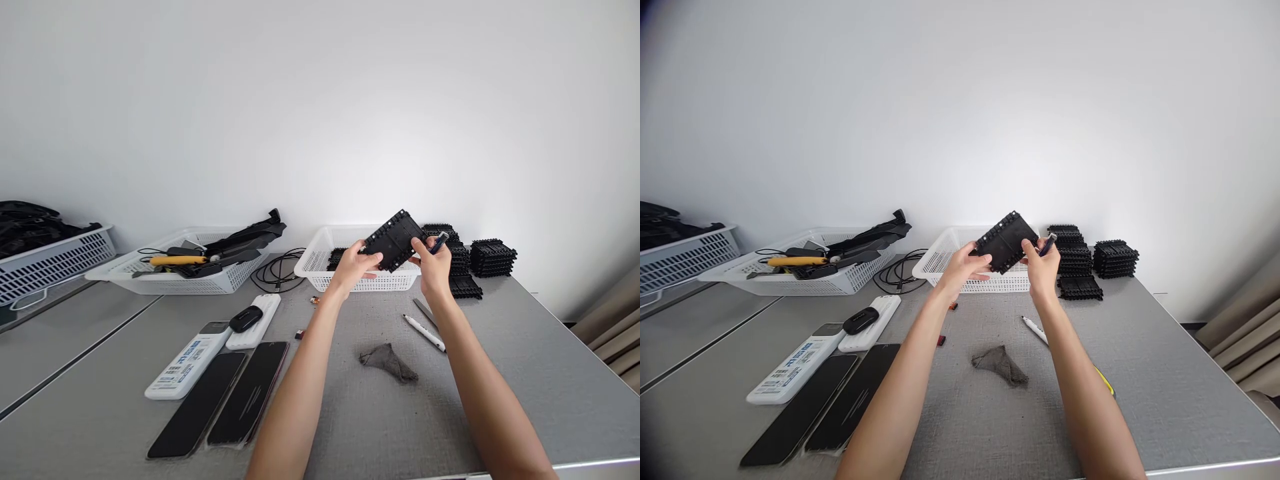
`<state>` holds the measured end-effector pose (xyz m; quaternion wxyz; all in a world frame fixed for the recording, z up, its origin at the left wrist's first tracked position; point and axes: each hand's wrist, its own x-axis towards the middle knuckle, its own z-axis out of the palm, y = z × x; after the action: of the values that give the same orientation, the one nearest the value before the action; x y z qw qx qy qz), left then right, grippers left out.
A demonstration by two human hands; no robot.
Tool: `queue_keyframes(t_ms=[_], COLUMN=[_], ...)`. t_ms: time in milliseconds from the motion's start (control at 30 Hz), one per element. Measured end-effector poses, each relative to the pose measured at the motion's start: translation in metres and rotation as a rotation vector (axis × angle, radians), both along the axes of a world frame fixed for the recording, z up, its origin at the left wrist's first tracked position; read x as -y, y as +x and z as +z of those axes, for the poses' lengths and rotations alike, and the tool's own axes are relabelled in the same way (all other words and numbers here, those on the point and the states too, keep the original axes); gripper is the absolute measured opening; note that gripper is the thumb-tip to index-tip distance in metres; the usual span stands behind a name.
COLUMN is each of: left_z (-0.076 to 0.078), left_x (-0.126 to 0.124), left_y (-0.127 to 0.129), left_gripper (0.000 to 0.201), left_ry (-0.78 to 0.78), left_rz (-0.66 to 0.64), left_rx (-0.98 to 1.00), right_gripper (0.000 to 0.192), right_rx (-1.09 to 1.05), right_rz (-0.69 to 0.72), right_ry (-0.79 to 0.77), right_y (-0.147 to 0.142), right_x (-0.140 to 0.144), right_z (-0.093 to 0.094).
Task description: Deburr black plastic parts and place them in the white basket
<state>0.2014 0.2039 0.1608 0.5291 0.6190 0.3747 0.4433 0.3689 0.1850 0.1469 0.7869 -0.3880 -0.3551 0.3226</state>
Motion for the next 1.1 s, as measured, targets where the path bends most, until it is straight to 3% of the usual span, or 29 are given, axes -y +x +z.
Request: queue_keyframes(t_ms=[200,333,600,767,867,967,1100], left_z=[-0.004,-0.007,-0.009,-0.017,-0.018,-0.018,-0.017], left_x=[-0.004,-0.004,-0.005,-0.012,-0.015,-0.017,-0.016], left_y=[-0.003,-0.002,-0.001,0.001,0.000,-0.001,-0.001], left_gripper=[0.045,0.048,0.045,0.042,0.038,0.032,0.034], left_ry=[0.193,0.200,0.234,0.214,0.202,0.202,0.170], left_rz=[0.106,0.040,-0.028,0.083,0.133,0.146,0.118], left_rx=[-0.170,-0.133,-0.157,-0.111,-0.091,-0.055,-0.010], right_gripper=[0.034,0.027,0.027,0.024,0.021,0.027,0.041], right_rx=[0.260,0.446,0.482,0.627,0.578,0.399,0.139], right_rz=[0.010,0.009,0.055,-0.130,-0.239,-0.095,0.388], right_ry=[-0.015,0.014,0.047,0.005,0.031,0.063,0.025], right_y=[0.016,0.019,0.016,0.007,-0.001,-0.007,-0.015], right_x=[-0.005,-0.005,-0.003,0.006,0.015,0.019,0.017], right_z=[-0.003,-0.003,-0.002,0.003,0.010,0.017,0.019])
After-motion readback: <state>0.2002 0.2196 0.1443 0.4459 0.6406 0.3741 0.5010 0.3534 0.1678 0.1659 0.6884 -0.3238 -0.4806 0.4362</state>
